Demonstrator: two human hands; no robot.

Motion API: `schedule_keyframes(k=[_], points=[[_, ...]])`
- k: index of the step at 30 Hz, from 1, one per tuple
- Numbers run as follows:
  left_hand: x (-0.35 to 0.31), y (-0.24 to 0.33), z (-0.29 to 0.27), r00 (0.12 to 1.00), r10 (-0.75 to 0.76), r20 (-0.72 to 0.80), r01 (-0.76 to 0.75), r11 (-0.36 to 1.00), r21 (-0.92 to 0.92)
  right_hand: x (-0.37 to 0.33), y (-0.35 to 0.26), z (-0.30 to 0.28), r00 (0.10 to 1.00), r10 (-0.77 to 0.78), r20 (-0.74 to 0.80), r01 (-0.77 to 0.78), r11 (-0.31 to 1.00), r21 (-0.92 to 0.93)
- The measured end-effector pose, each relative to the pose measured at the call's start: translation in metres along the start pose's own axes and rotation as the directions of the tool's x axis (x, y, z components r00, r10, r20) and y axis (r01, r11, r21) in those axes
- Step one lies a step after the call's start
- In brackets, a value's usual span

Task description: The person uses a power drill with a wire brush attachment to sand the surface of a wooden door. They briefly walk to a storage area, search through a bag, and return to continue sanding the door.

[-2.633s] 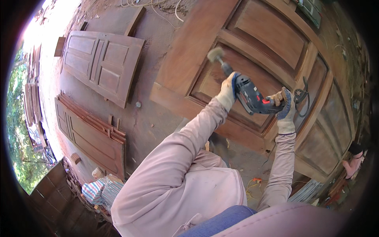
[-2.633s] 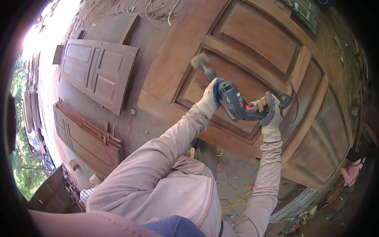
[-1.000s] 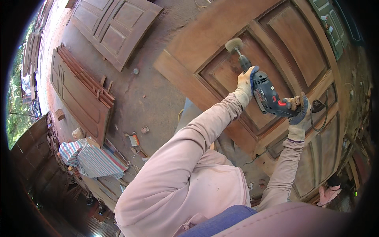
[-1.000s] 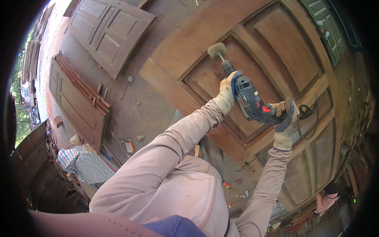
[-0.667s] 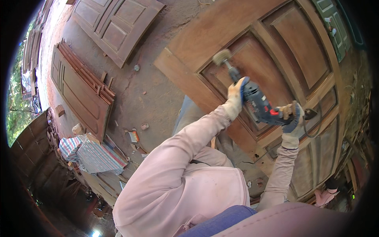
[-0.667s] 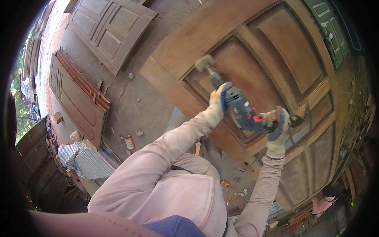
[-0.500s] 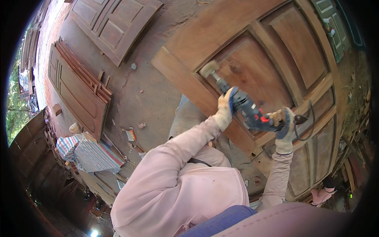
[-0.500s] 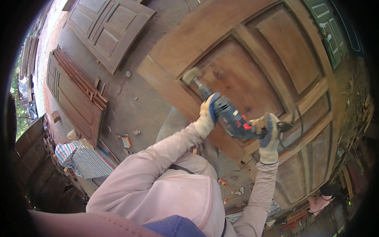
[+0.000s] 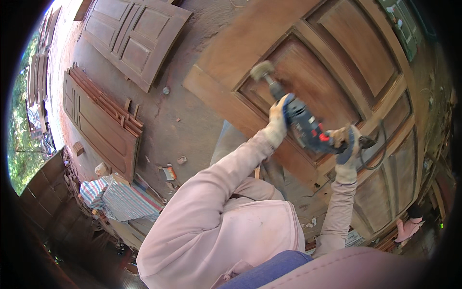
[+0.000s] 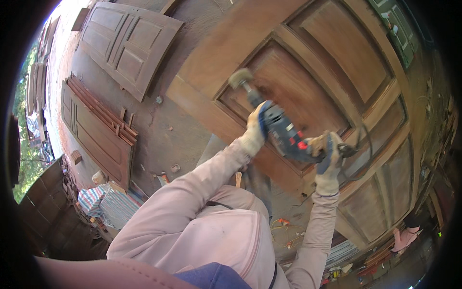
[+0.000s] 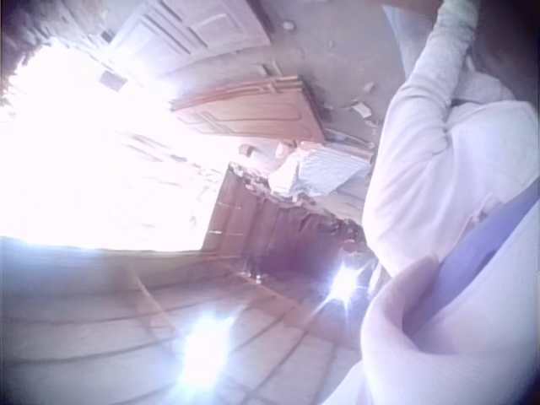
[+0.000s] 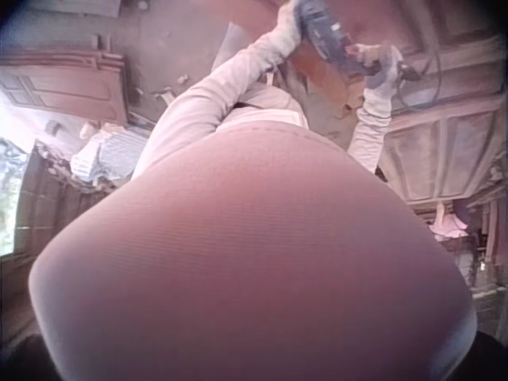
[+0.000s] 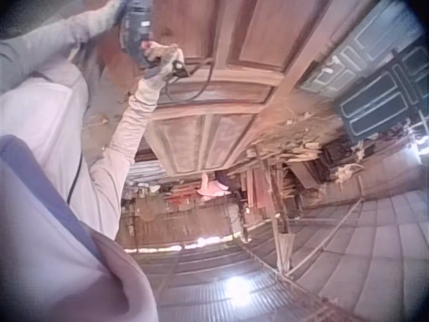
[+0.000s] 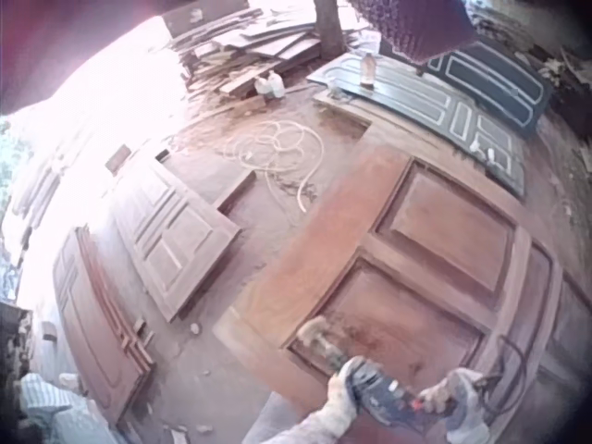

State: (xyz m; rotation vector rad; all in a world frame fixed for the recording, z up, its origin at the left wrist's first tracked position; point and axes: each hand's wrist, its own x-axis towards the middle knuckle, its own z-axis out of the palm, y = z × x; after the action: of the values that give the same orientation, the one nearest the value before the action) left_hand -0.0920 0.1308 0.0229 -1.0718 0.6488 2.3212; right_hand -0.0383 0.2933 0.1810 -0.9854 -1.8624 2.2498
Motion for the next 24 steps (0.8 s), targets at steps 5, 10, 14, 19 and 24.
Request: schedule_keyframes(k=[5, 10, 14, 19, 24], points=[[-0.032, 0.005, -0.015, 0.993, -0.001, -0.116, 0.018, 0.990, 0.143, -0.028, 0.016, -0.004, 0.992, -0.003, 0.126, -0.026, 0.975, 0.222], [-0.016, 0.011, 0.001, 0.992, -0.101, 0.076, 0.083, 0.973, 0.215, -0.046, 0.045, -0.009, 0.989, -0.144, -0.024, 0.145, 0.988, 0.062], [-0.061, 0.006, -0.059, 0.984, -0.175, -0.002, 0.167, 0.932, 0.323, -0.129, 0.076, -0.018, 0.944, -0.258, -0.204, 0.209, 0.950, -0.233], [-0.125, -0.029, 0.003, 0.924, -0.372, -0.093, 0.296, 0.539, 0.788, -0.235, 0.096, -0.026, 0.923, 0.037, -0.384, 0.259, 0.679, 0.687], [-0.135, -0.095, 0.010, 0.795, -0.599, -0.092, 0.300, 0.257, 0.919, -0.290, 0.101, -0.020, 0.706, 0.065, -0.705, 0.462, 0.712, 0.528]])
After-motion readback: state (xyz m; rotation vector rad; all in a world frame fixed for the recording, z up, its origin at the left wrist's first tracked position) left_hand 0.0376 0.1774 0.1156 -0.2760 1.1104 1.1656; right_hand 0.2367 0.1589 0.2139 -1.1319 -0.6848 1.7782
